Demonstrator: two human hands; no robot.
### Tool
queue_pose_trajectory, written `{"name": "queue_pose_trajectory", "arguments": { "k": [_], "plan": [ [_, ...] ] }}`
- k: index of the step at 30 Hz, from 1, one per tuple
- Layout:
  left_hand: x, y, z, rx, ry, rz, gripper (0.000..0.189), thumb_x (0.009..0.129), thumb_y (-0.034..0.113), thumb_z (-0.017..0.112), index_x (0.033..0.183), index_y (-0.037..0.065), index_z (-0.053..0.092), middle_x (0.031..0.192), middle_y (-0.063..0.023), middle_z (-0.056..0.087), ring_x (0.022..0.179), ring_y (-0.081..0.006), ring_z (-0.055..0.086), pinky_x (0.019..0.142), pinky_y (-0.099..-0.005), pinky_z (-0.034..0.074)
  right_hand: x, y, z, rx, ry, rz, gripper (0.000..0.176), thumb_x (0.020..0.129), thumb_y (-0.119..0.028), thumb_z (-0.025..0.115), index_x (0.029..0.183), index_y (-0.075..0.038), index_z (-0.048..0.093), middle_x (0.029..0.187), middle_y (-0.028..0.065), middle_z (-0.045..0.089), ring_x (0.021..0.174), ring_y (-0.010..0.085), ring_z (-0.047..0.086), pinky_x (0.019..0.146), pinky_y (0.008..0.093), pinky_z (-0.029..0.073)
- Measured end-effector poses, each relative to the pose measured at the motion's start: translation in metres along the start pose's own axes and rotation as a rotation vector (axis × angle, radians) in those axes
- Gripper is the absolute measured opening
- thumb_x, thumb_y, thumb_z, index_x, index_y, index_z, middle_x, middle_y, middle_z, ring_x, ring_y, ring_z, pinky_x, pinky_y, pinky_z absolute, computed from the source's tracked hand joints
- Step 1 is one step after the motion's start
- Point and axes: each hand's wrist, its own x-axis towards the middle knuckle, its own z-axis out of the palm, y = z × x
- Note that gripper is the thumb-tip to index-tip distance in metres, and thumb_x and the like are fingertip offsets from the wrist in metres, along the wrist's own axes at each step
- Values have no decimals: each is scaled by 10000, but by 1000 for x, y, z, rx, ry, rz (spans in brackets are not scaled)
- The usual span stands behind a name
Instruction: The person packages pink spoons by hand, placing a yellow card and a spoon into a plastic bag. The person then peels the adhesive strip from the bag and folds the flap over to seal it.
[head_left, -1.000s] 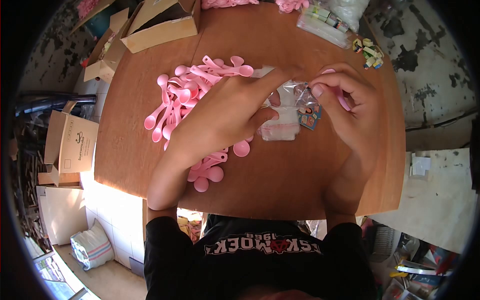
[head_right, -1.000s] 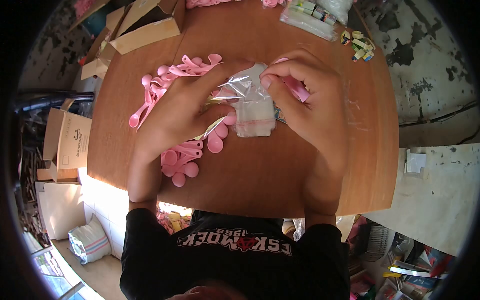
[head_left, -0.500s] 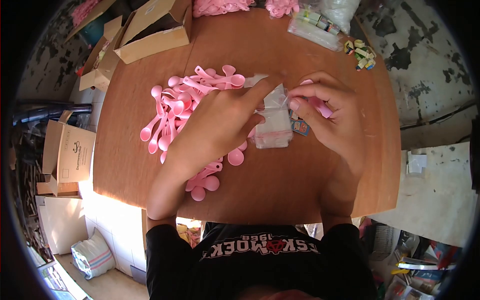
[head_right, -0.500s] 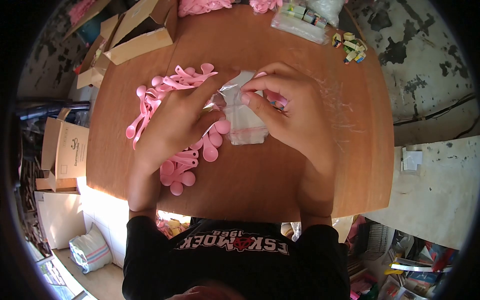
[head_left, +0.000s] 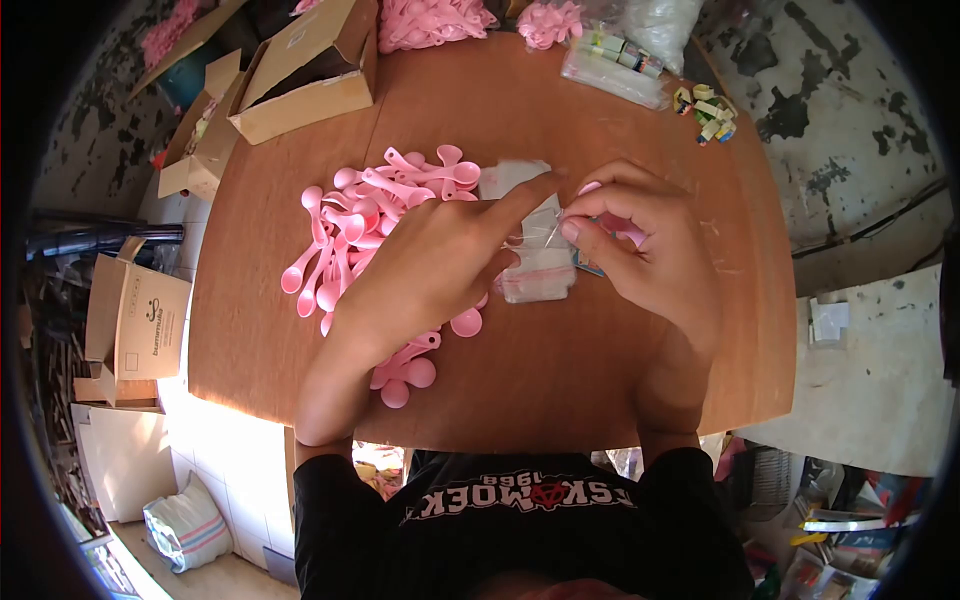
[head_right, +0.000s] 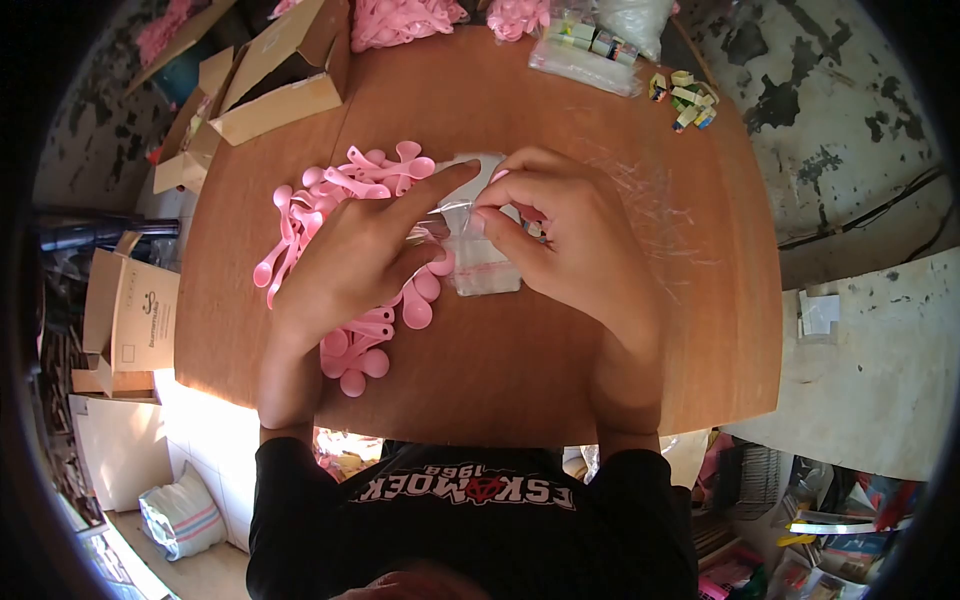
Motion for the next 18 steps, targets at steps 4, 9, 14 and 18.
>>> {"name": "queue_pose_trajectory", "arguments": {
  "k": [4,9,14,18],
  "plan": [
    [-1,5,-7,-14,-116,38,699,751,-37,688,1399,114,475,906,-159,679,765,-312,667,692,-398,511,-3,4,-8,-14,-33,-43,56,815,-53,698,836,-4,681,844,76,624,644,215,584,586,319,454],
    [-1,6,-18,-59,-321,-28,734,724,-52,718,1399,114,480,950,-169,675,788,-313,655,713,-407,507,-10,5,-25,-118,37,39,60,838,-21,667,889,2,688,870,89,633,708,205,619,636,307,498],
    [1,-5,-19,-159,-75,45,746,735,-38,739,1417,70,456,1188,-172,638,1098,-287,602,922,-384,454,-13,4,-50,-157,335,57,143,881,5,632,1010,15,691,935,67,650,790,140,629,678,264,507],
    [5,-7,-15,-135,99,36,728,757,-38,739,1417,59,447,1239,-162,629,1155,-289,598,942,-356,464,-11,-15,-34,267,587,163,211,890,49,586,1080,19,674,969,61,643,783,100,590,692,223,483]
  ]
}}
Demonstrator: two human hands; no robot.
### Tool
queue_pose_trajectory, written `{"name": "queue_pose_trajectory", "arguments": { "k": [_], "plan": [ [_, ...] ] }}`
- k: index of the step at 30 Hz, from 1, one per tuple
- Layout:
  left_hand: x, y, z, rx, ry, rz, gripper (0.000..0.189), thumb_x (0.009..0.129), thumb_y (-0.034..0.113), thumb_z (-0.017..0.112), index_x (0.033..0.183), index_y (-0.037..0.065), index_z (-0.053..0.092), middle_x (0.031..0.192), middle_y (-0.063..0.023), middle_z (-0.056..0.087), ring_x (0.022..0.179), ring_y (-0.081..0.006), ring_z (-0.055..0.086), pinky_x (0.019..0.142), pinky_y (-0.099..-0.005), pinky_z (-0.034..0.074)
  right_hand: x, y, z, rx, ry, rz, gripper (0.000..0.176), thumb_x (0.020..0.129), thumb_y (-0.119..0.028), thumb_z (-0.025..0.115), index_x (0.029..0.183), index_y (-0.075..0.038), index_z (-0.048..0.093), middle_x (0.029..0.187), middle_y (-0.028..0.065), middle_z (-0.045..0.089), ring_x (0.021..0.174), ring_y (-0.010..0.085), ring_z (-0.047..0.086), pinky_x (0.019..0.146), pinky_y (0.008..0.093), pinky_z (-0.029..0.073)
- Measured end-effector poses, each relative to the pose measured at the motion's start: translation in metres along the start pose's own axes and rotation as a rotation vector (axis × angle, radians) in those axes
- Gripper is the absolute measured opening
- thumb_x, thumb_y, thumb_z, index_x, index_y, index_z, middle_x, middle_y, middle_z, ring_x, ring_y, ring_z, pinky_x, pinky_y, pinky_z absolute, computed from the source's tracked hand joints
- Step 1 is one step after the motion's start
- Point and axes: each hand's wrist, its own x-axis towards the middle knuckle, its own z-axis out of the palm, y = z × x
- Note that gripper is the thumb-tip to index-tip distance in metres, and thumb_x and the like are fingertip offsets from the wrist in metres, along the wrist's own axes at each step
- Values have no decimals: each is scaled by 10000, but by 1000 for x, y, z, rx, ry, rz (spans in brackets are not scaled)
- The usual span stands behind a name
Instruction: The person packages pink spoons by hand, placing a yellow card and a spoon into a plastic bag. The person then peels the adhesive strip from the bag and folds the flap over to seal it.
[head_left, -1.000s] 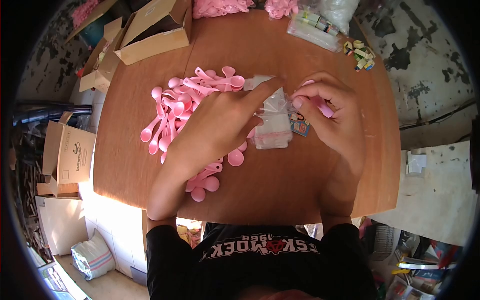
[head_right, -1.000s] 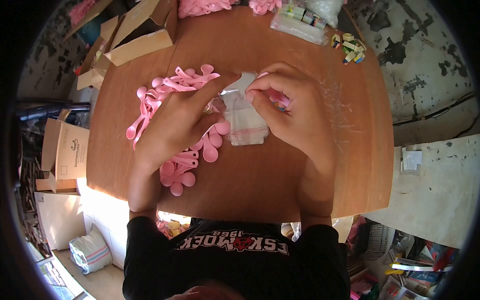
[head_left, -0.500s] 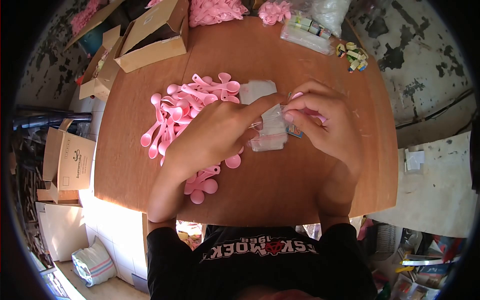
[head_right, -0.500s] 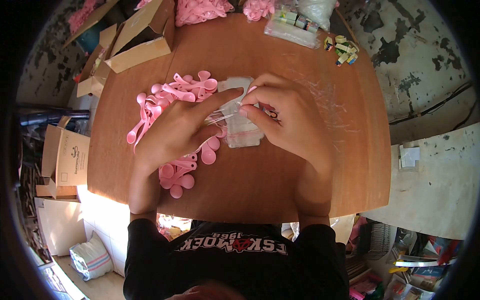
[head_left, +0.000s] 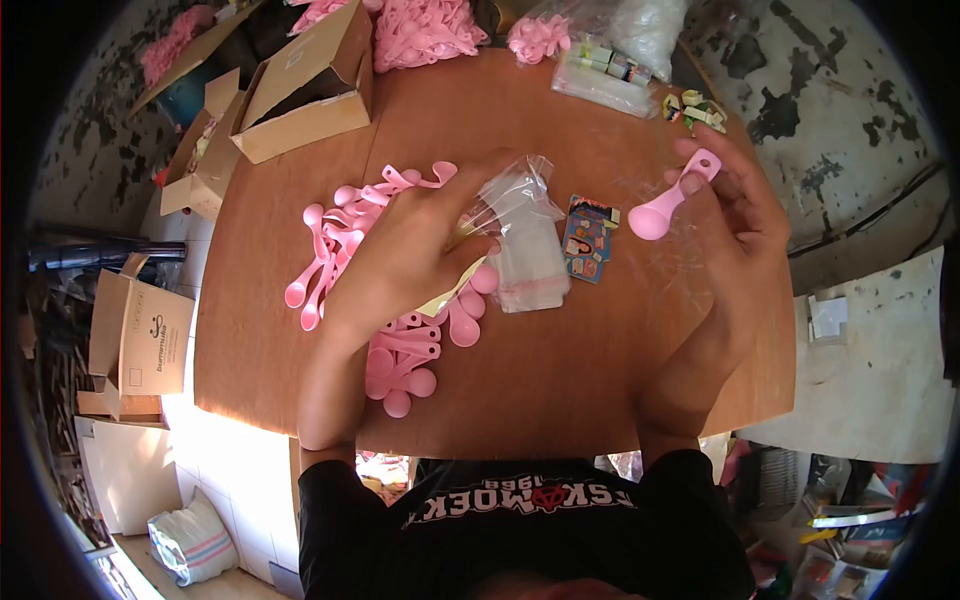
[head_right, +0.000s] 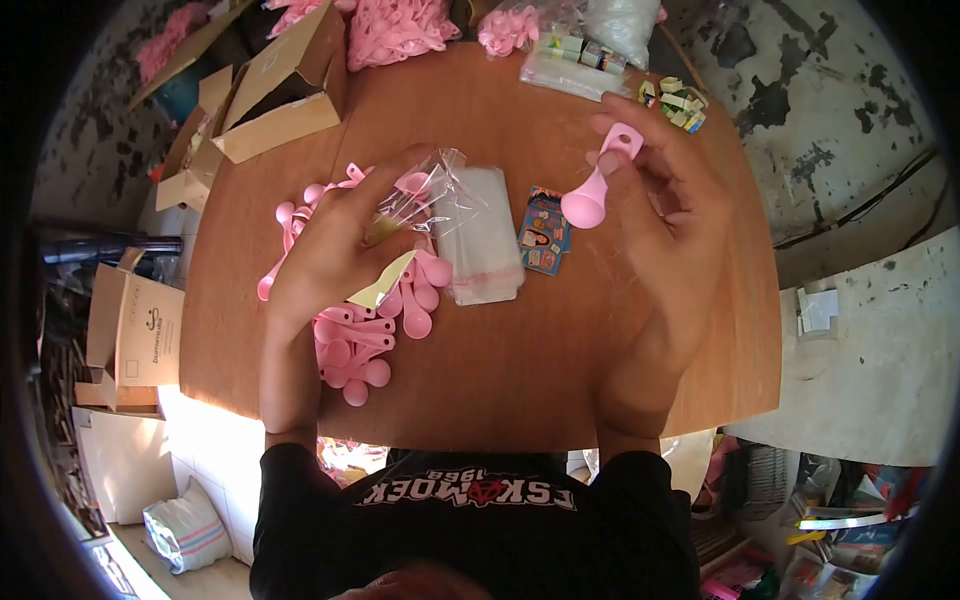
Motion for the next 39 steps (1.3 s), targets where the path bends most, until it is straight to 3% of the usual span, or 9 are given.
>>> {"name": "queue_pose_trajectory", "arguments": {
  "k": [4,6,10,16,21,28,34,37,39],
  "plan": [
    [0,3,2,0,-28,-99,739,752,-51,737,1420,59,441,1255,-162,621,1161,-288,600,954,-353,464,-3,-6,3,117,-48,-68,245,891,48,560,1103,-7,672,970,61,641,784,96,586,695,222,475],
    [0,5,5,6,18,-43,739,755,-59,733,1421,60,436,1257,-164,618,1150,-281,606,944,-347,479,-3,-7,-2,-143,-275,97,202,909,-1,558,1077,-8,670,916,67,625,743,114,579,656,244,459],
    [-2,9,9,-65,55,-11,729,760,-58,733,1417,59,440,1252,-166,620,1139,-271,616,925,-342,495,-7,13,21,-138,-388,116,163,932,-59,561,1041,-1,668,843,79,590,668,122,541,598,270,426],
    [-3,19,7,-57,-46,-163,708,759,-41,742,1401,56,462,1287,-162,602,1120,-284,629,921,-364,501,-11,19,35,-212,-363,-123,105,902,-83,631,958,-9,679,740,53,574,595,121,476,556,278,388],
    [-4,11,-2,-66,-198,23,764,732,-10,766,1426,75,458,1321,-122,590,1136,-241,590,954,-360,470,0,25,15,-209,-475,-146,89,885,-96,664,876,-9,675,713,40,566,599,110,465,551,277,380],
    [-1,7,-4,-175,-213,-20,766,735,-29,762,1430,55,452,1373,-89,555,1222,-213,524,1013,-331,420,-2,26,16,-120,-323,-190,94,884,-46,600,934,-15,674,713,31,530,616,106,447,565,267,366],
    [1,1,-1,-215,-79,-8,774,734,-96,727,1435,6,415,1377,-131,543,1306,-239,481,1074,-332,369,-1,-2,-3,-169,-227,31,342,837,58,438,1100,-17,644,792,10,470,734,76,443,624,238,366],
    [2,0,1,-137,1,57,708,744,-55,703,1398,61,460,1238,-172,629,1064,-317,647,891,-373,504,-3,4,-1,-41,-151,-79,322,891,39,481,1182,-4,613,874,5,513,795,74,472,680,225,407],
    [2,1,0,-217,-91,-59,771,737,-110,712,1437,12,413,1387,-139,535,1304,-237,484,1093,-333,362,-3,5,3,187,-73,-139,301,937,0,548,1234,5,597,953,15,553,853,78,509,746,224,447]
  ]
}}
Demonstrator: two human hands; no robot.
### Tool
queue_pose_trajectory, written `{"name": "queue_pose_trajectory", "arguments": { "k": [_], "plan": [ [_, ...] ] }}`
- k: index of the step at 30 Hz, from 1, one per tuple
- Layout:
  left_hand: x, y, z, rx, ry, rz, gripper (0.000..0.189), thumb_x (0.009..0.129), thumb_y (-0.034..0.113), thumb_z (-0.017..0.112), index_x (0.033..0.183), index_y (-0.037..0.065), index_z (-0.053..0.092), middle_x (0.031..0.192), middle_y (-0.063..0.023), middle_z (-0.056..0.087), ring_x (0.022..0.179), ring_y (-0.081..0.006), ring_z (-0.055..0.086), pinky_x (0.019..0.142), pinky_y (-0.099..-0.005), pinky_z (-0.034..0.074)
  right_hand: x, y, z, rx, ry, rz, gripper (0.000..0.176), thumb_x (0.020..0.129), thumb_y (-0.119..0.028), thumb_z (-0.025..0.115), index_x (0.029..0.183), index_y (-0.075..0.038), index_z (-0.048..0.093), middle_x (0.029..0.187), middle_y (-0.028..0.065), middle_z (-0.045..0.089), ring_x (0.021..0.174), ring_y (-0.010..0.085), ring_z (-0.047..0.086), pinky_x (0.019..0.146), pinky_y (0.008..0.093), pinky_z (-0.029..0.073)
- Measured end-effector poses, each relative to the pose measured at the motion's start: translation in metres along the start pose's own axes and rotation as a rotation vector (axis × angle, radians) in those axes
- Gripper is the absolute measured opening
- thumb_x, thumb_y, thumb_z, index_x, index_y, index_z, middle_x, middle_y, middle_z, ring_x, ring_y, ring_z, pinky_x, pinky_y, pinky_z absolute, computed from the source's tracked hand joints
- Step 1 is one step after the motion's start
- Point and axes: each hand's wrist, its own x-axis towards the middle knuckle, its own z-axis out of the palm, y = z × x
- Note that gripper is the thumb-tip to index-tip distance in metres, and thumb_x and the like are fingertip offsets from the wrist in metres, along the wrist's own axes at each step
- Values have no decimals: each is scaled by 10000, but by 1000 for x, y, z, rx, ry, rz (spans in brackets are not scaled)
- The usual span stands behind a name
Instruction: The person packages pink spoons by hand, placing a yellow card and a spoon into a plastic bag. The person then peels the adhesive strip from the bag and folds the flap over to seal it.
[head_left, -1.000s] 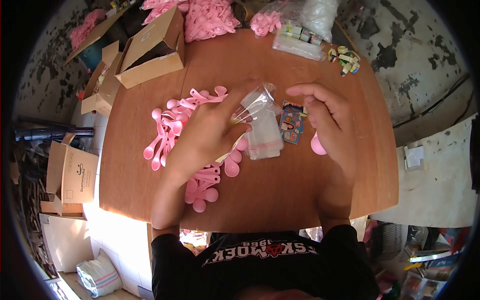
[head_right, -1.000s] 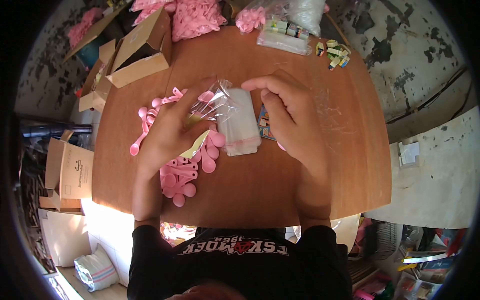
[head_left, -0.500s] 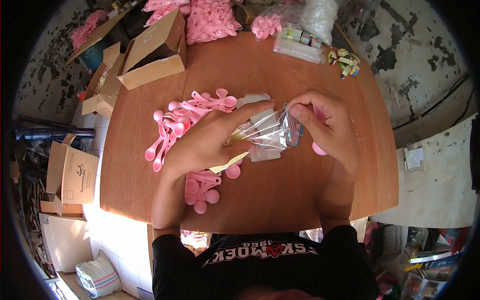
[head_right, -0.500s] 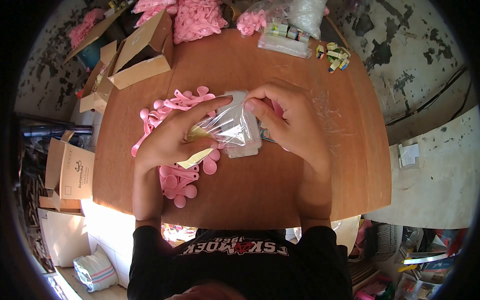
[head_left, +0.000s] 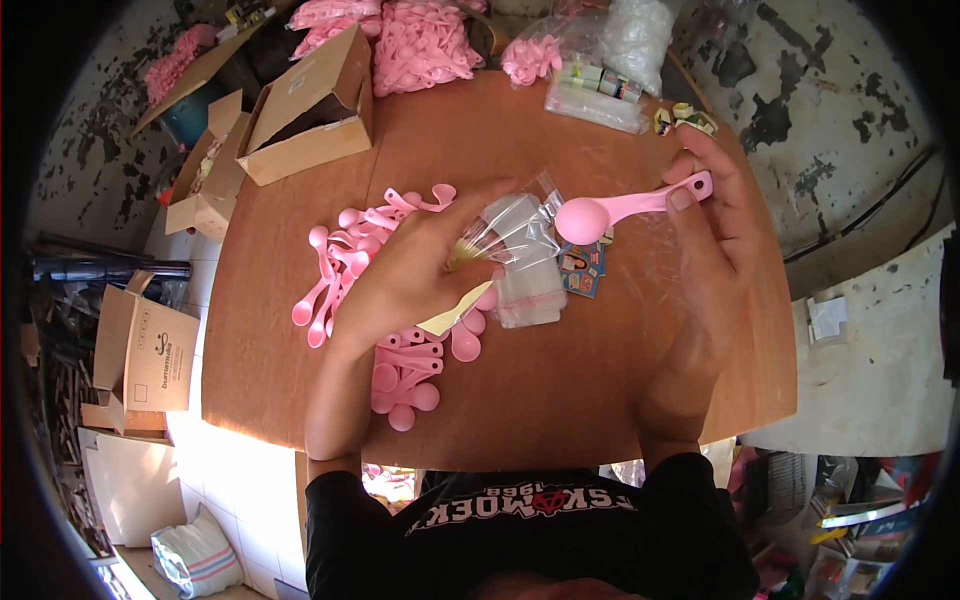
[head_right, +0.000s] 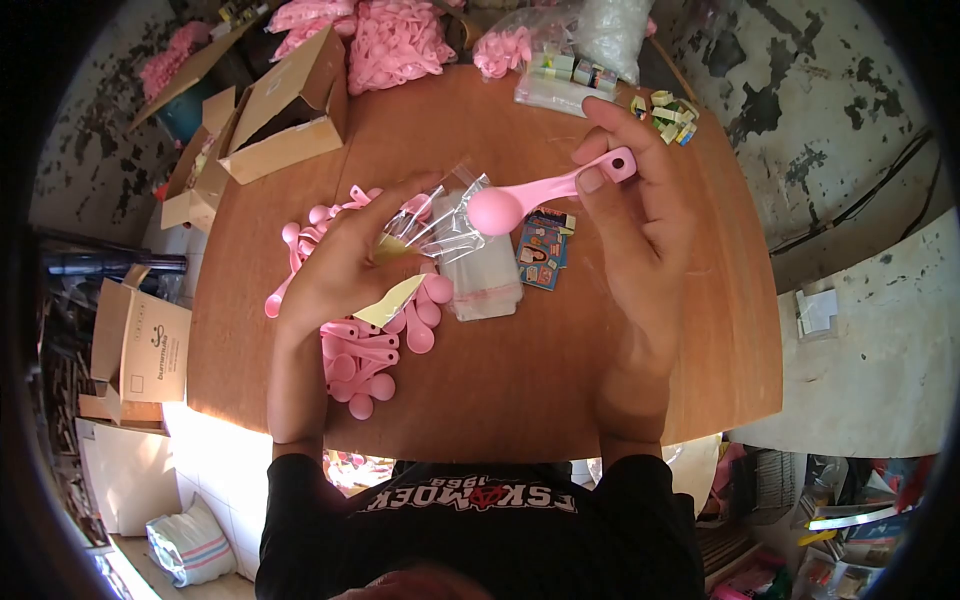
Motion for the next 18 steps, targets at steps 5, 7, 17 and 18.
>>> {"name": "queue_pose_trajectory", "arguments": {
  "k": [5,7,17,18],
  "plan": [
    [-2,5,0,9,-19,39,769,738,-91,724,1436,40,428,1401,-119,530,1310,-230,480,1104,-341,353,0,7,-4,-30,31,-45,331,930,-17,619,1258,19,583,1002,39,589,907,92,556,814,242,493],
    [-3,6,0,27,-29,69,768,739,-84,729,1435,47,432,1405,-113,528,1313,-227,477,1105,-344,352,0,4,-1,-12,13,-30,336,923,2,621,1255,23,582,1021,45,598,925,99,569,819,248,503],
    [-1,11,3,-68,-43,78,745,768,-47,736,1436,16,411,1433,-118,498,1331,-228,466,1106,-340,367,-9,14,25,34,-139,35,380,867,39,680,1221,35,543,1015,80,638,908,105,629,781,237,534],
    [-2,11,4,-101,-53,93,744,772,-39,738,1436,11,407,1441,-124,490,1330,-231,468,1102,-340,373,-10,15,27,57,-114,31,376,850,51,696,1194,32,545,1009,85,643,891,107,638,772,234,537]
  ]
}}
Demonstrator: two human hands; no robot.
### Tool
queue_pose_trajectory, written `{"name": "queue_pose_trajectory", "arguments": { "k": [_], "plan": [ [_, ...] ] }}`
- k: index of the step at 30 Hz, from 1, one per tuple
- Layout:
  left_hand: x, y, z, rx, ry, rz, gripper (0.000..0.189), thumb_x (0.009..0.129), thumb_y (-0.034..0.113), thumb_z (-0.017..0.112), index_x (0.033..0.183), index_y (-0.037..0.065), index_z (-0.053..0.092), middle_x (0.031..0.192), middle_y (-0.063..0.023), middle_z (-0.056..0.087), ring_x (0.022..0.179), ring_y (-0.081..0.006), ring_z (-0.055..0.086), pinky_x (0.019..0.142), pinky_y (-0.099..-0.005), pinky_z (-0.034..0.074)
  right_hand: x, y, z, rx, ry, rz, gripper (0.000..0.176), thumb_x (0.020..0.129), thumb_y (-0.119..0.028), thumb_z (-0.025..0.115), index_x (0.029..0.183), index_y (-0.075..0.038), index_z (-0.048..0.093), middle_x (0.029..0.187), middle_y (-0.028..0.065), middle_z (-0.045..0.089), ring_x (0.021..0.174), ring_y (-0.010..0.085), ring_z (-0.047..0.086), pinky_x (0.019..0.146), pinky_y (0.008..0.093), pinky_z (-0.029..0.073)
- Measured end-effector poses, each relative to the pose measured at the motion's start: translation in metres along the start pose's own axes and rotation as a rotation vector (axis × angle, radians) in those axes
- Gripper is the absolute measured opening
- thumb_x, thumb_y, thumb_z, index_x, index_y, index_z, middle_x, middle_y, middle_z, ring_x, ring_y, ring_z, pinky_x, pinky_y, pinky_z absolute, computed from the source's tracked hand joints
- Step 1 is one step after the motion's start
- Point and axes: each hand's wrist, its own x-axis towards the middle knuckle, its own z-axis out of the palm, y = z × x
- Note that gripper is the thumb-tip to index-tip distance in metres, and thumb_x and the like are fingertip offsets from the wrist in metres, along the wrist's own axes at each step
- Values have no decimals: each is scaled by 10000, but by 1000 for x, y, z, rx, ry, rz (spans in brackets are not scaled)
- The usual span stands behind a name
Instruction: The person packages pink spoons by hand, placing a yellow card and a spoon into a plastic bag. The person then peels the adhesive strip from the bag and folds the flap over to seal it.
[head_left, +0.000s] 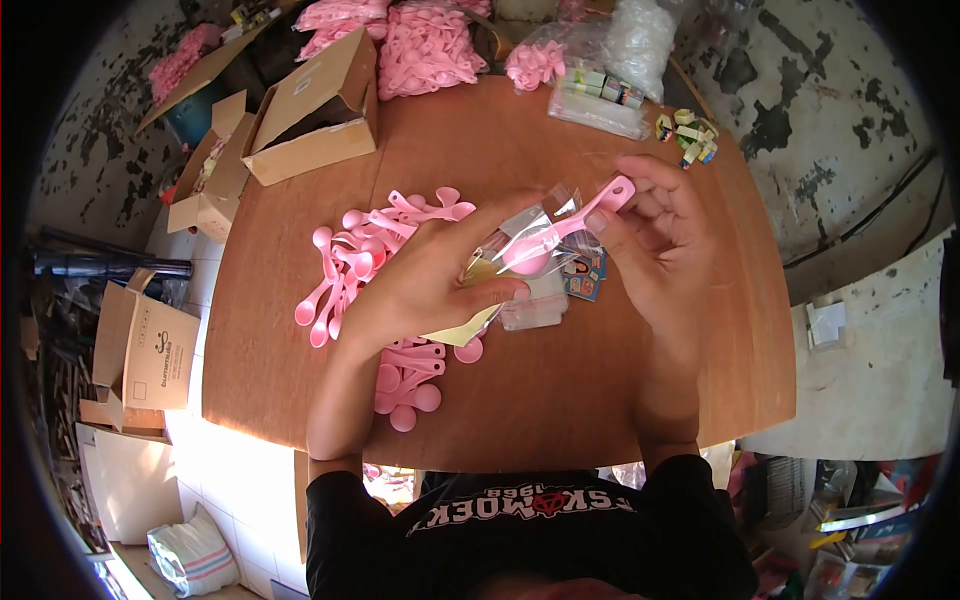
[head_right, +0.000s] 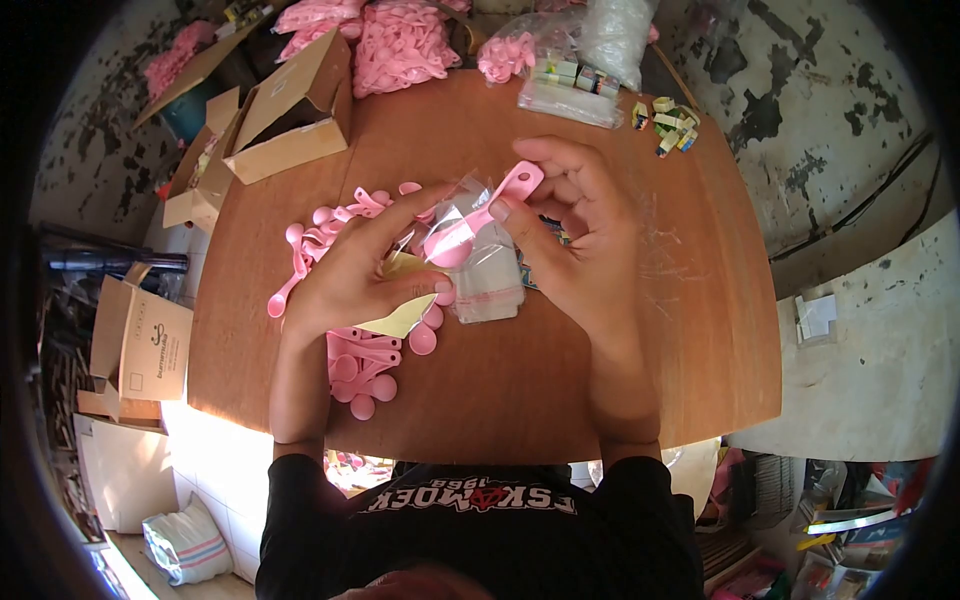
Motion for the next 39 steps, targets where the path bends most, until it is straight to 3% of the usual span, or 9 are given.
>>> {"name": "queue_pose_trajectory", "arguments": {
  "k": [3,13,19,27,28,30,33,36,39],
  "plan": [
    [-1,-3,-2,144,-15,-10,740,780,-24,742,1436,6,402,1453,-136,476,1335,-239,465,1106,-351,375,-2,-1,5,46,65,-26,352,831,78,702,1143,22,549,986,88,645,878,111,647,765,241,542],
    [-1,-4,0,65,34,37,728,781,-9,748,1424,-8,408,1449,-146,479,1344,-256,457,1121,-362,362,-4,-2,5,-11,68,-38,189,846,58,699,1010,30,610,959,80,647,872,117,648,782,244,538],
    [-1,0,2,44,53,29,744,777,10,762,1428,-1,403,1449,-145,479,1287,-259,520,1064,-365,433,-3,-3,1,-34,68,-52,164,848,27,714,990,26,633,951,73,653,866,109,643,764,250,534],
    [0,-5,4,112,55,213,736,782,56,779,1419,5,413,1441,-129,493,1195,-242,596,980,-354,497,-4,-8,4,-112,35,43,146,840,2,720,965,18,645,956,81,660,841,117,645,736,246,524],
    [-1,-3,4,112,55,213,736,782,56,779,1419,5,413,1441,-129,493,1195,-242,596,980,-354,497,-3,-6,4,-112,35,43,146,840,2,720,965,18,645,956,81,660,841,117,645,736,246,524],
    [-3,5,2,55,20,33,745,787,66,782,1426,4,403,1454,-127,478,1204,-231,587,968,-344,508,-1,1,2,-150,-49,-39,131,835,-8,717,949,5,656,1002,106,658,837,130,646,725,256,519],
    [-4,9,3,-42,27,-17,748,794,58,778,1434,7,393,1467,-123,459,1198,-229,587,956,-335,520,0,5,4,-134,-136,-22,108,837,-18,712,934,-3,666,1048,128,654,850,139,648,730,269,513],
    [-4,2,4,11,36,100,753,798,40,772,1442,12,382,1485,-120,435,1187,-242,595,939,-332,533,-1,6,5,-197,-108,-35,95,840,-25,709,926,-4,674,1064,134,658,863,136,646,726,271,504],
    [-4,4,4,-51,31,66,763,796,28,768,1447,13,372,1494,-119,423,1190,-250,594,927,-331,541,1,6,5,-247,-96,-89,91,838,-27,710,918,1,677,1045,135,666,848,130,643,718,269,496]
  ]
}}
